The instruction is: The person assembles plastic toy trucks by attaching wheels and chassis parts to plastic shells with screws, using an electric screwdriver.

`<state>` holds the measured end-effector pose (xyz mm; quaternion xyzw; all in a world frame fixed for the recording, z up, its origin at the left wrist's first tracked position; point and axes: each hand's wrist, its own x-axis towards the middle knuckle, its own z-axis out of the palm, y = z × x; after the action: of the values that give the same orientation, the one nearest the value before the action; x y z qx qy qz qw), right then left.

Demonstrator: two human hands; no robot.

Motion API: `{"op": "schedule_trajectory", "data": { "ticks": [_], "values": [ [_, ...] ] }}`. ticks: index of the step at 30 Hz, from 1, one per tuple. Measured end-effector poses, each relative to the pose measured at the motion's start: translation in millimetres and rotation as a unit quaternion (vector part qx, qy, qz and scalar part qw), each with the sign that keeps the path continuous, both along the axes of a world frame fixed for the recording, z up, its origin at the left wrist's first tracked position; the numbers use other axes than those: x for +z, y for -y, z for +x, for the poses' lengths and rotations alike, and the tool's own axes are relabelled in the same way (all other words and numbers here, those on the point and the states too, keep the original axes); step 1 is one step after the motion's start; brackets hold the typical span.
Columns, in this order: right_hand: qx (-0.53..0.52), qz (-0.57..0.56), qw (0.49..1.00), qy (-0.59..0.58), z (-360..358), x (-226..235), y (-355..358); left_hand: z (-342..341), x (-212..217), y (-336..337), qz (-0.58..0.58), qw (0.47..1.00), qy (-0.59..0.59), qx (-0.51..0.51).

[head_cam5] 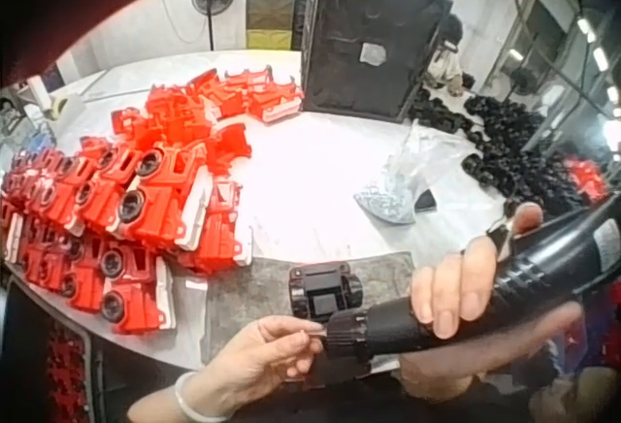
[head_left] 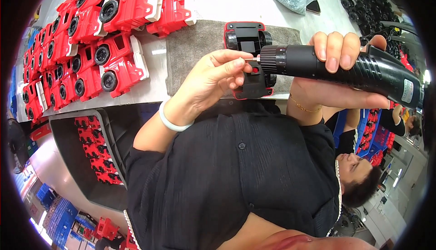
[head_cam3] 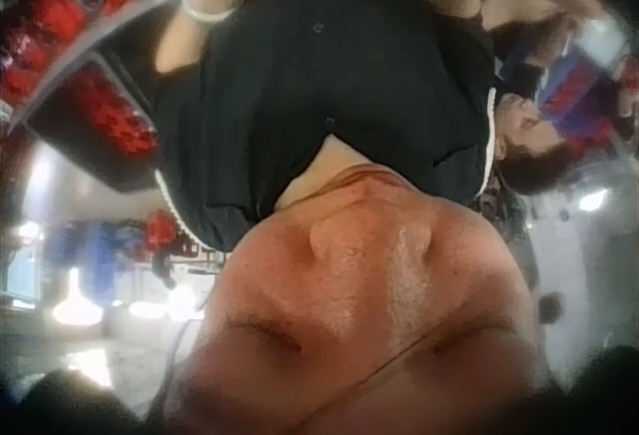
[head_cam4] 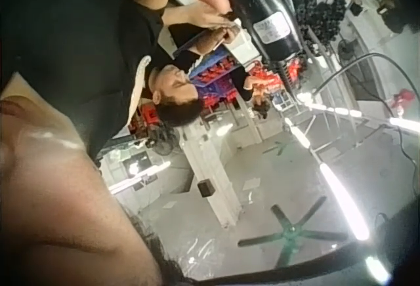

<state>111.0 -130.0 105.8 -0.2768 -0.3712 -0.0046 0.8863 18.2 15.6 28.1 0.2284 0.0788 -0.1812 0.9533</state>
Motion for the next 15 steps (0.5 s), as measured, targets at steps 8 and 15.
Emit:
{"op": "schedule_trajectory", "data": {
  "ticks": [8, 15],
  "values": [
    [-0.003, 0.003, 1.0, -0.013, 0, 4, 9, -3, 15, 5, 0.497, 0.839, 0.171, 0.144],
    [0.039, -0.018, 0.999, -0.008, 1, -2, 8, 1, 17, 6, 0.664, 0.68, 0.258, 0.171]
  ]
}}
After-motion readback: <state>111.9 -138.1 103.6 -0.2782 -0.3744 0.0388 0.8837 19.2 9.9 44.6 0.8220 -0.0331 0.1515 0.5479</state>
